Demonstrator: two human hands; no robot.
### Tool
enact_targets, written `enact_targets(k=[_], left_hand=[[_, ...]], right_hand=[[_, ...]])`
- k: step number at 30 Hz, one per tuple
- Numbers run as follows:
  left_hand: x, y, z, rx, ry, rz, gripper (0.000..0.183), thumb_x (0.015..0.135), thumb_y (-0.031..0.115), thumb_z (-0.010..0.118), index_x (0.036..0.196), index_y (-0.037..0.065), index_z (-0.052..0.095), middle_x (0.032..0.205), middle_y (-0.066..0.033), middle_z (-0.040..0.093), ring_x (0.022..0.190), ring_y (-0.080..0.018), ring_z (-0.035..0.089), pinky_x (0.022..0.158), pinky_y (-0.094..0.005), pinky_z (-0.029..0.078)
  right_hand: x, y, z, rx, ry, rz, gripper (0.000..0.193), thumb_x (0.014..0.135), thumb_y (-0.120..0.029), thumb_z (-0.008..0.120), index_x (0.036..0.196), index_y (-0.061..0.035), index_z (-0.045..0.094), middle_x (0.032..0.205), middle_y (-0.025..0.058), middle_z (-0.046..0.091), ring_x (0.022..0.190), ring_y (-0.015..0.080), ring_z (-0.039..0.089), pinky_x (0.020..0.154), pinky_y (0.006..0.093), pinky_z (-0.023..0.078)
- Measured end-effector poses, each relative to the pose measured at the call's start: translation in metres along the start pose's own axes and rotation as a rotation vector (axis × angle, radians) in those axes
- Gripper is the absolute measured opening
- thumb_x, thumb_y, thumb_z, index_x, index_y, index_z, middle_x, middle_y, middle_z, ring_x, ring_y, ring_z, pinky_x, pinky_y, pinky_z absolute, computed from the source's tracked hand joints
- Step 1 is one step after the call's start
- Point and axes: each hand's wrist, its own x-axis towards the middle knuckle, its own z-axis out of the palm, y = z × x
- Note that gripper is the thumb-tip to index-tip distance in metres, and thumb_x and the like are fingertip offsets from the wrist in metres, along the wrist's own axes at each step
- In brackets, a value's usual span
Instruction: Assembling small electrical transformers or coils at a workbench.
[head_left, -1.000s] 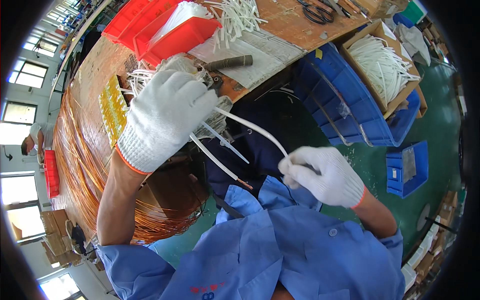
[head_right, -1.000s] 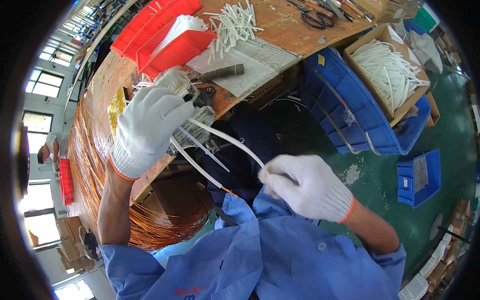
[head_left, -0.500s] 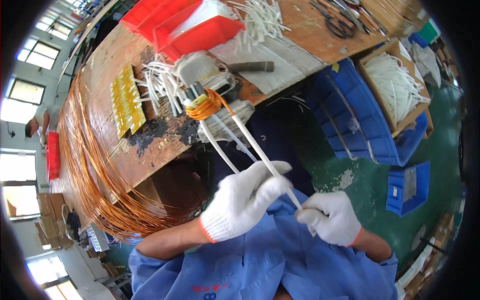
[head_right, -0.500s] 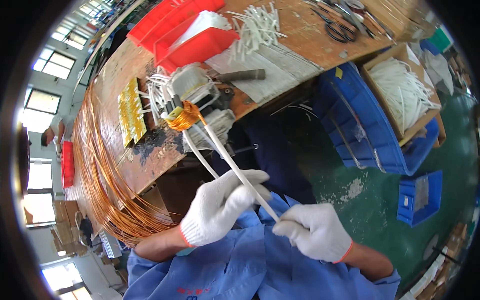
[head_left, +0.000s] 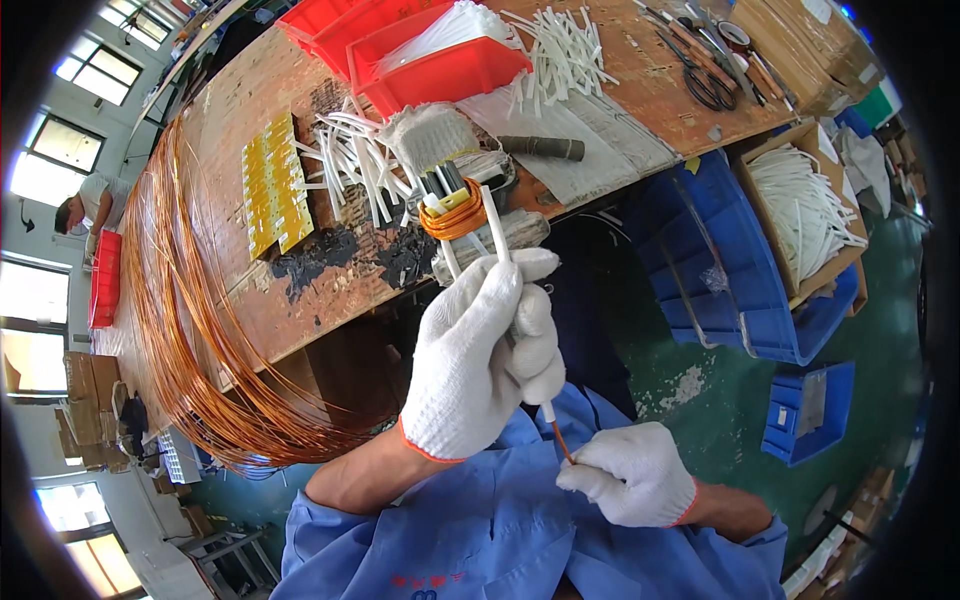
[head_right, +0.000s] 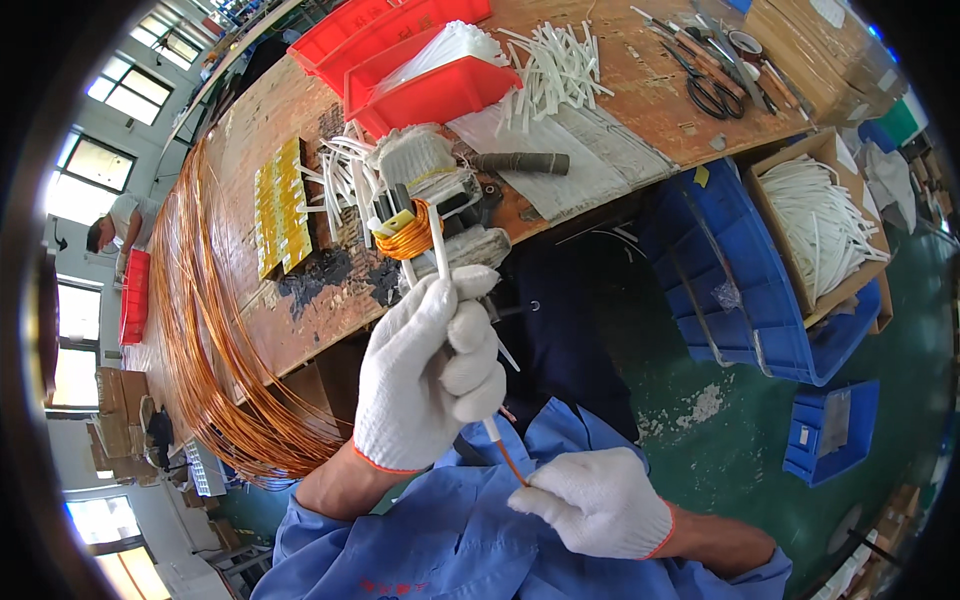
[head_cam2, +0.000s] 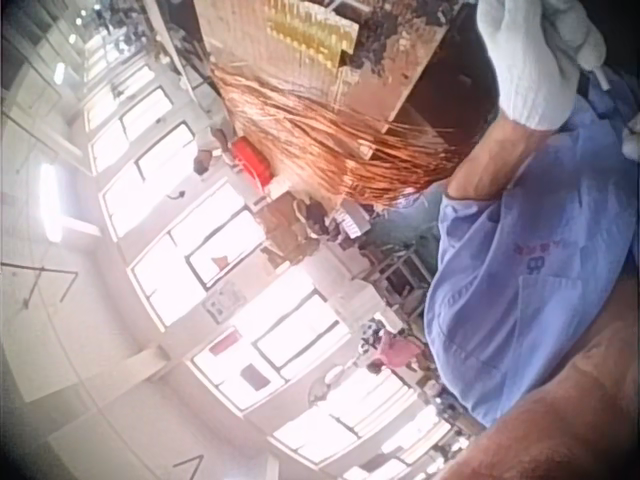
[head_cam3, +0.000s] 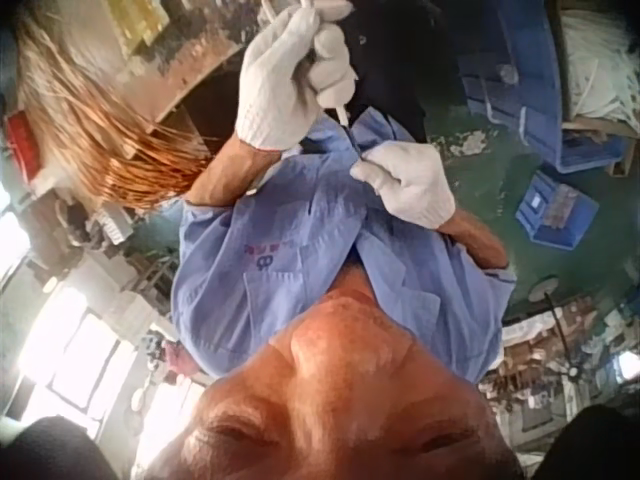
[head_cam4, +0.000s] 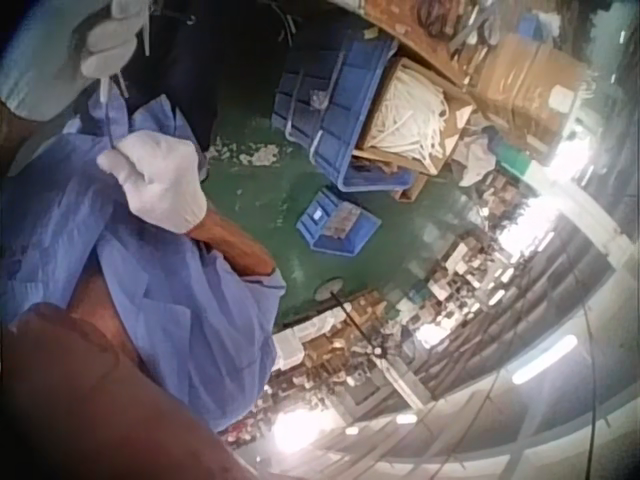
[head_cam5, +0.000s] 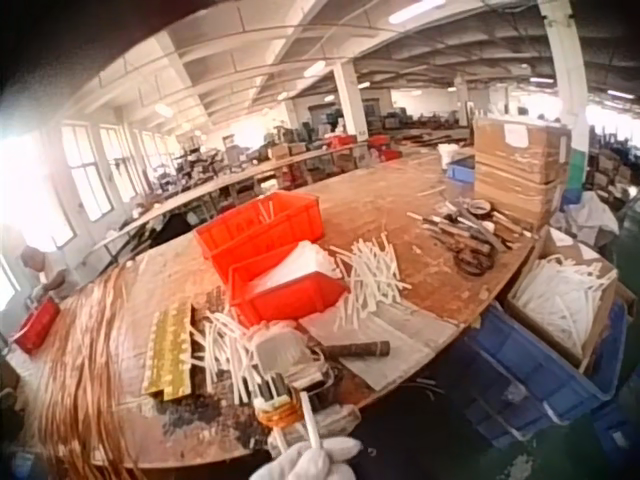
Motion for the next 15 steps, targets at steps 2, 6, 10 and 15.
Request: enact_targets(k=[2, 6, 10, 15], left_hand=[[0.002, 0.002, -0.003, -0.055, -0.053, -0.018, 0.034, 0.121, 0.027, 0.049, 0.142, 0.003, 0.062, 0.087, 0.0013, 0.052, 0.058, -0.0075, 0.036, 0.047, -0.0261, 0.034], [0.004, 0.004, 0.001, -0.125, -0.098, -0.012, 0.031, 0.122, 0.026, 0.048, 0.137, 0.003, 0.062, 0.083, 0.0030, 0.048, 0.057, -0.0051, 0.033, 0.046, -0.0234, 0.030], [0.002, 0.010, -0.019, -0.175, -0.110, -0.071, 0.030, 0.122, 0.028, 0.047, 0.125, 0.005, 0.065, 0.073, 0.0088, 0.033, 0.054, -0.0025, 0.028, 0.043, -0.0213, 0.025], [0.003, 0.043, -0.031, 0.159, 0.025, -0.120, 0.030, 0.120, 0.028, 0.055, 0.114, 0.002, 0.067, 0.066, 0.0107, 0.032, 0.049, -0.0021, 0.028, 0.041, -0.0221, 0.022]], right_hand=[[0.003, -0.001, 0.004, -0.016, -0.013, -0.048, 0.016, 0.092, -0.017, 0.090, 0.089, -0.0061, 0.078, 0.072, 0.0097, 0.070, 0.059, 0.0291, 0.068, 0.054, 0.0393, 0.050], [0.008, -0.007, 0.005, -0.004, -0.026, -0.040, 0.017, 0.092, -0.018, 0.090, 0.090, -0.0060, 0.078, 0.071, 0.0093, 0.069, 0.058, 0.0286, 0.067, 0.053, 0.0394, 0.049], [0.010, -0.007, 0.011, -0.012, -0.045, -0.023, 0.017, 0.092, -0.018, 0.090, 0.091, -0.0056, 0.078, 0.072, 0.0096, 0.069, 0.058, 0.0284, 0.066, 0.053, 0.0394, 0.049], [0.030, 0.001, 0.030, 0.021, -0.085, -0.033, 0.018, 0.093, -0.019, 0.090, 0.094, -0.0045, 0.079, 0.078, 0.0103, 0.072, 0.065, 0.0284, 0.070, 0.058, 0.0369, 0.054]])
